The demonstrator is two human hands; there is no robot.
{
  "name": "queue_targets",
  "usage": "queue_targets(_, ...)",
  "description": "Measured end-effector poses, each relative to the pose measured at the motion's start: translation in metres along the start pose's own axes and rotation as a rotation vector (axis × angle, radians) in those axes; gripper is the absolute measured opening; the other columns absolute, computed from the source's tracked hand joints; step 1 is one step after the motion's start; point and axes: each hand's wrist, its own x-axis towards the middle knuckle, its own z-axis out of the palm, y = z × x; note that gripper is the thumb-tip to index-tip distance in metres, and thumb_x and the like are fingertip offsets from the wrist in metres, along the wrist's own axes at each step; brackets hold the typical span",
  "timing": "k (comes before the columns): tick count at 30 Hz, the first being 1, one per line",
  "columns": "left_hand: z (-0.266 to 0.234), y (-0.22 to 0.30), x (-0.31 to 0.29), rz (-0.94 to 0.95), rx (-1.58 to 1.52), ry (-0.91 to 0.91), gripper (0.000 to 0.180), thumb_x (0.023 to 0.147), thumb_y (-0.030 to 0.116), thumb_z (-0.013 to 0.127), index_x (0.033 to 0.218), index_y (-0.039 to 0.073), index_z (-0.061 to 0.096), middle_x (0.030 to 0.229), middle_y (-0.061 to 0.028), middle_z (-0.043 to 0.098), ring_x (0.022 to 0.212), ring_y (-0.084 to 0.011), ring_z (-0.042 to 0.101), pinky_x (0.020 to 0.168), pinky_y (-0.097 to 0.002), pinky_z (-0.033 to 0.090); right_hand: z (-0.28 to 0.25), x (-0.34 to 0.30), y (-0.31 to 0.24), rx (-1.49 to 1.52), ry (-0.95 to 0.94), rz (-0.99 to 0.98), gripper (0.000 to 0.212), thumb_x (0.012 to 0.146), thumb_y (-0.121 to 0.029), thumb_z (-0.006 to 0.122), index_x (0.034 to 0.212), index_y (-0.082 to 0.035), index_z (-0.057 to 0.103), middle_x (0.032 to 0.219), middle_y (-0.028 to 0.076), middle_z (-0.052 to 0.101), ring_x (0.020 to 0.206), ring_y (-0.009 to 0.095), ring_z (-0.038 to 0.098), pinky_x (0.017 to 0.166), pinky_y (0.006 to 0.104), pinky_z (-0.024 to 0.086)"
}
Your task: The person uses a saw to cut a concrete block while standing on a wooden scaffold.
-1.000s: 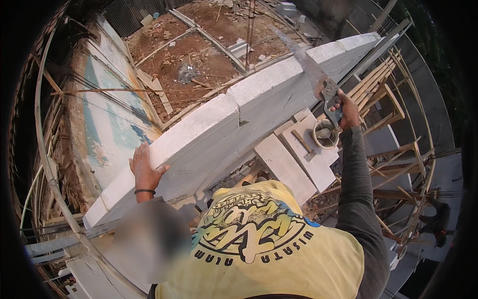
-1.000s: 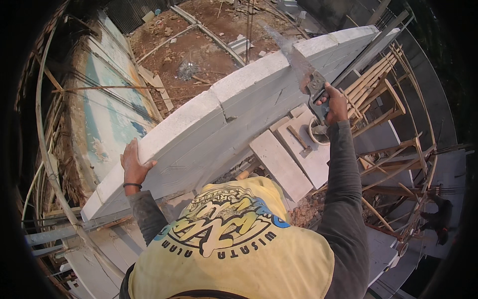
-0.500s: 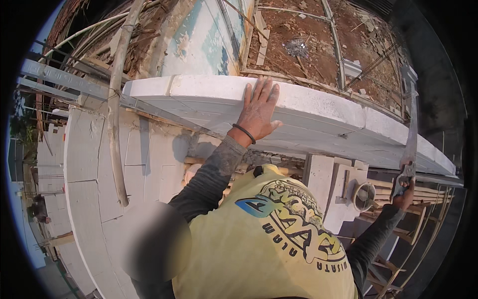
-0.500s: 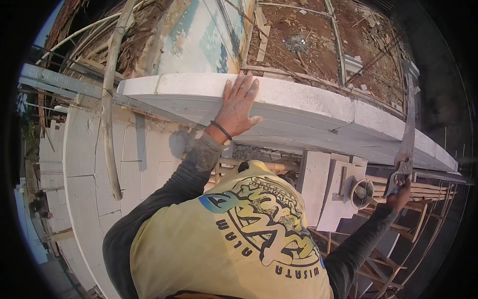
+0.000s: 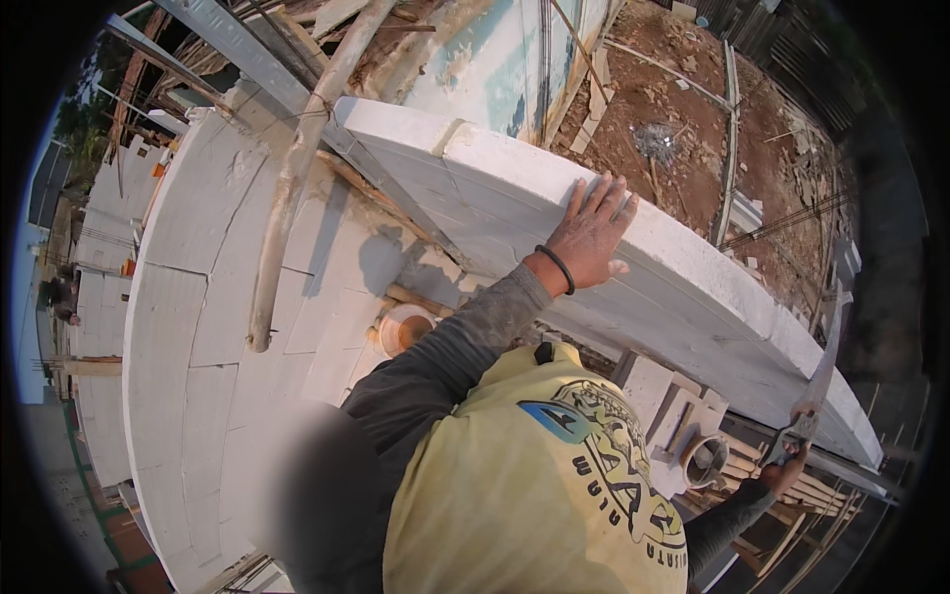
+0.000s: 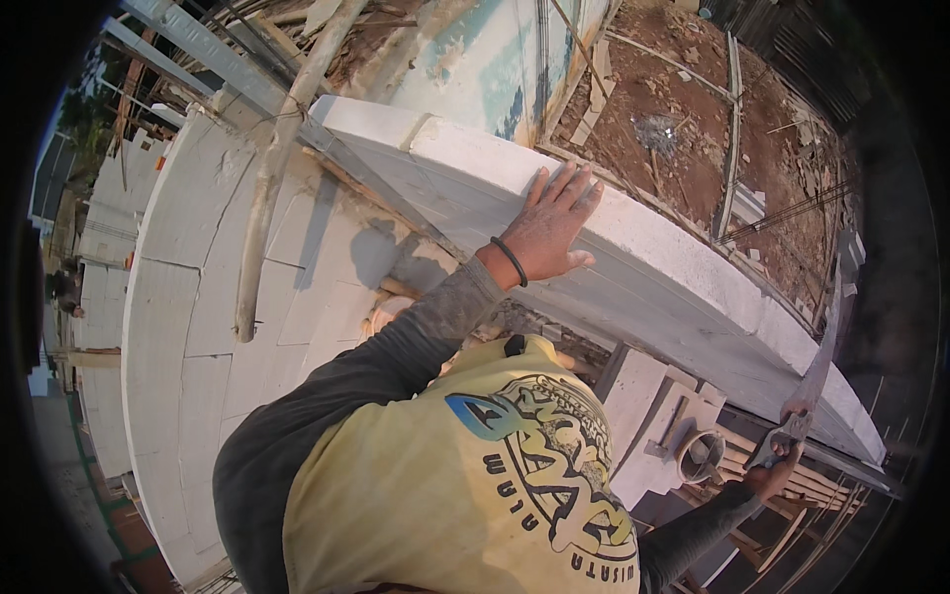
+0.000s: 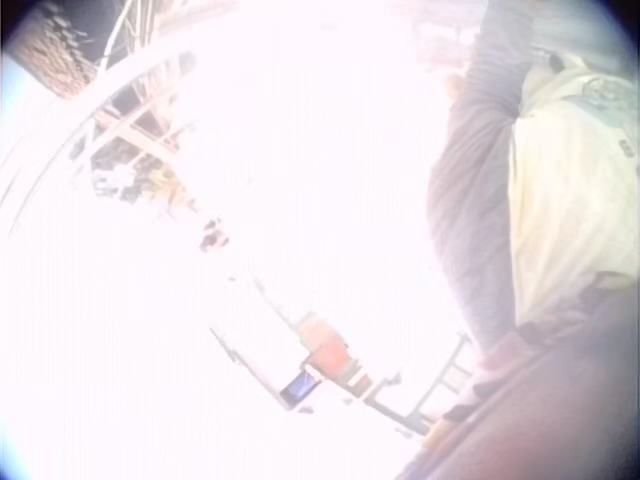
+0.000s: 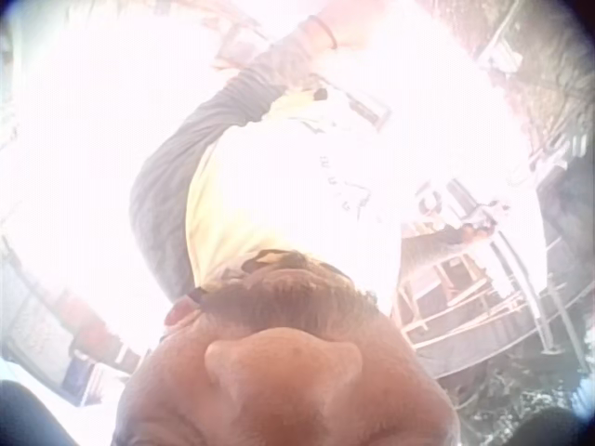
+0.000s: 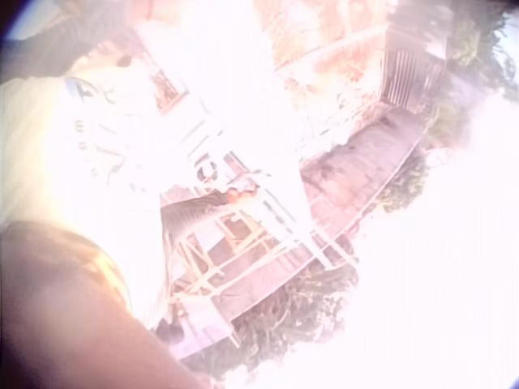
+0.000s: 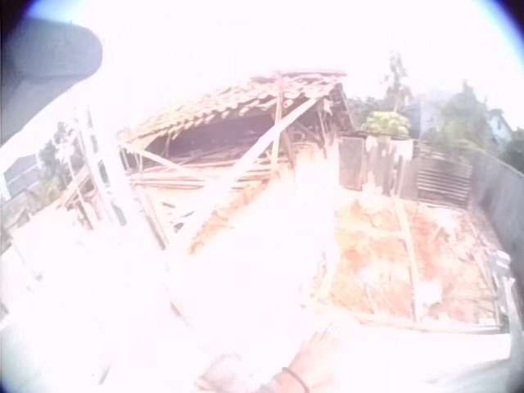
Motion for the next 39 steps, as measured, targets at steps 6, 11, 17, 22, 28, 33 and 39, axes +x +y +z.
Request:
queue_targets(6, -0.018, -0.047, 0.000, -0.111, 0.070, -0.008, 0.096, 0.081, 0.043, 0.077, 0.154, 0.003, 0.029, 0.161, -0.0206, 0.023, 0.151, -0.0383, 0.013, 0.123, -0.0551, 0.008, 0.025, -0.142, 0.044, 0.085, -0.294, 0.195, 0.013, 0.102, -0.024, 0.058, 0.102, -0.011, 0.055, 0.071, -0.005, 0.038, 0.062, 0.007, 0.042, 0.054, 0.0260, 0.042)
queue_targets(11, -0.024, -0.074, 0.005, -0.080, 0.165, -0.062, 0.100, 0.074, 0.044, 0.082, 0.153, 0.008, 0.034, 0.161, -0.0173, 0.027, 0.152, -0.0352, 0.016, 0.121, -0.0550, 0.011, 0.044, -0.115, 0.034, 0.170, -0.308, 0.089, 0.016, 0.101, -0.021, 0.060, 0.092, -0.009, 0.055, 0.070, -0.003, 0.043, 0.061, 0.010, 0.046, 0.055, 0.0293, 0.045)
queue_targets(17, -0.028, -0.076, 0.031, 0.006, 0.152, -0.131, 0.103, 0.068, 0.041, 0.087, 0.152, 0.008, 0.036, 0.159, -0.0161, 0.032, 0.150, -0.0341, 0.022, 0.121, -0.0574, 0.011, 0.003, -0.004, 0.013, 0.223, -0.015, -0.124, 0.016, 0.099, -0.017, 0.061, 0.095, -0.002, 0.059, 0.068, 0.001, 0.047, 0.057, 0.012, 0.049, 0.051, 0.0319, 0.049)
queue_targets(22, -0.029, -0.086, 0.025, 0.056, 0.121, -0.088, 0.104, 0.068, 0.041, 0.087, 0.152, 0.009, 0.036, 0.156, -0.0153, 0.036, 0.148, -0.0331, 0.026, 0.121, -0.0565, 0.011, 0.037, -0.127, 0.045, 0.049, -0.037, -0.046, 0.020, 0.098, -0.020, 0.062, 0.093, -0.001, 0.060, 0.068, 0.001, 0.047, 0.056, 0.012, 0.050, 0.049, 0.0315, 0.049)
queue_targets(28, -0.028, -0.097, 0.020, 0.082, 0.103, -0.072, 0.104, 0.065, 0.040, 0.088, 0.150, 0.009, 0.038, 0.153, -0.0138, 0.042, 0.145, -0.0320, 0.031, 0.120, -0.0571, 0.013, 0.042, -0.132, 0.037, 0.126, -0.038, -0.114, 0.021, 0.098, -0.022, 0.063, 0.098, -0.001, 0.061, 0.069, 0.000, 0.047, 0.058, 0.011, 0.050, 0.049, 0.0312, 0.049)
queue_targets(33, -0.032, -0.086, 0.031, 0.117, 0.076, -0.101, 0.104, 0.064, 0.039, 0.088, 0.150, 0.009, 0.039, 0.151, -0.0126, 0.043, 0.144, -0.0312, 0.033, 0.119, -0.0582, 0.015, 0.051, -0.084, 0.033, 0.154, 0.030, -0.104, 0.019, 0.098, -0.019, 0.062, 0.099, 0.000, 0.061, 0.071, 0.001, 0.048, 0.058, 0.011, 0.049, 0.050, 0.0312, 0.050)
queue_targets(39, -0.027, -0.094, 0.023, 0.121, 0.092, -0.061, 0.104, 0.063, 0.037, 0.089, 0.149, 0.009, 0.038, 0.150, -0.0133, 0.044, 0.143, -0.0312, 0.034, 0.119, -0.0586, 0.015, 0.054, -0.194, 0.048, -0.015, -0.064, 0.042, 0.023, 0.096, -0.024, 0.066, 0.096, -0.001, 0.061, 0.069, 0.000, 0.047, 0.054, 0.010, 0.051, 0.047, 0.0297, 0.051)
